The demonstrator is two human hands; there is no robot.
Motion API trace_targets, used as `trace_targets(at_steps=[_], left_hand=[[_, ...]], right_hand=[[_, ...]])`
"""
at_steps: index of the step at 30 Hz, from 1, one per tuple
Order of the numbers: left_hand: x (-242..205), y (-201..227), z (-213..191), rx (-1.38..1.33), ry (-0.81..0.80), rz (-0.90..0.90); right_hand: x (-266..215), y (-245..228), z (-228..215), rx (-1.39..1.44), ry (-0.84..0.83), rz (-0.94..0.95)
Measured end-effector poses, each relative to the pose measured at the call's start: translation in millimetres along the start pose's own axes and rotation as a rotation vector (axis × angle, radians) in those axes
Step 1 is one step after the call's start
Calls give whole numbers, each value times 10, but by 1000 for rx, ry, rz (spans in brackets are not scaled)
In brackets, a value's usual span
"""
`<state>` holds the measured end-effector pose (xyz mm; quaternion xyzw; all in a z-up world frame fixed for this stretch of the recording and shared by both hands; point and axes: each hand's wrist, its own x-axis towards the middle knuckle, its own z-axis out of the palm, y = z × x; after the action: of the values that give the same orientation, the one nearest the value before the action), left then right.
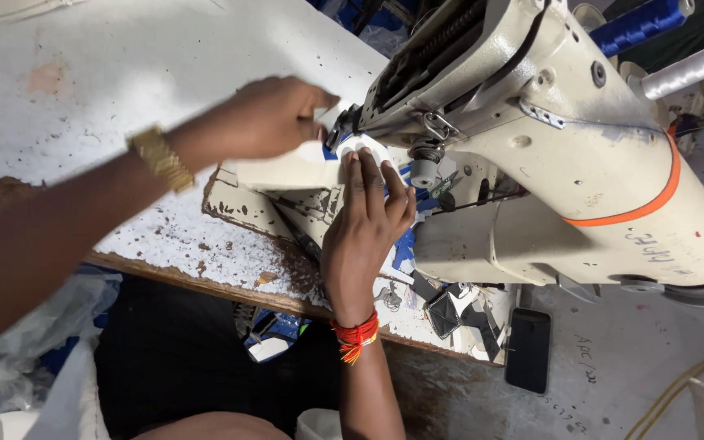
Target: Stitching pieces of shoe upper material together using an industrial sewing machine.
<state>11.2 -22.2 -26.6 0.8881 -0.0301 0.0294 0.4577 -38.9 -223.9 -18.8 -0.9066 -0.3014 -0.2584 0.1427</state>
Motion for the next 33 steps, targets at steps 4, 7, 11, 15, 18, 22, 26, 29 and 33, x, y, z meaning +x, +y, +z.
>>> trace_targets(at_steps=[4, 7, 11, 15, 18, 22, 26, 29, 33], left_hand=[[240, 304, -288, 192, -277, -184], [378, 257, -302, 225, -320, -100], [635, -30, -158, 146, -330, 37], [703, -89, -176, 139, -332, 68], [490, 83, -231, 162, -304, -111], [60, -52, -175, 206, -49, 54], [-592, -57, -395, 130, 486, 200], [-1056, -279, -776, 241, 773, 164], [-1201, -811, -1675, 607, 1082, 207]], right_hand=[[-28, -77, -37, -8, -5, -13], [-34, -109, -9, -13, -4, 5], [-30, -92, 40, -14, 5, 26], [15, -85, 58, -10, -11, 46], [47, -79, 40, 29, -51, 57], [-49, 7, 43, 4, -90, 63], [-465, 82, -19, 85, -51, -29], [-963, 132, 99, 237, -78, -31], [-1182, 245, 295, 179, -210, 77]])
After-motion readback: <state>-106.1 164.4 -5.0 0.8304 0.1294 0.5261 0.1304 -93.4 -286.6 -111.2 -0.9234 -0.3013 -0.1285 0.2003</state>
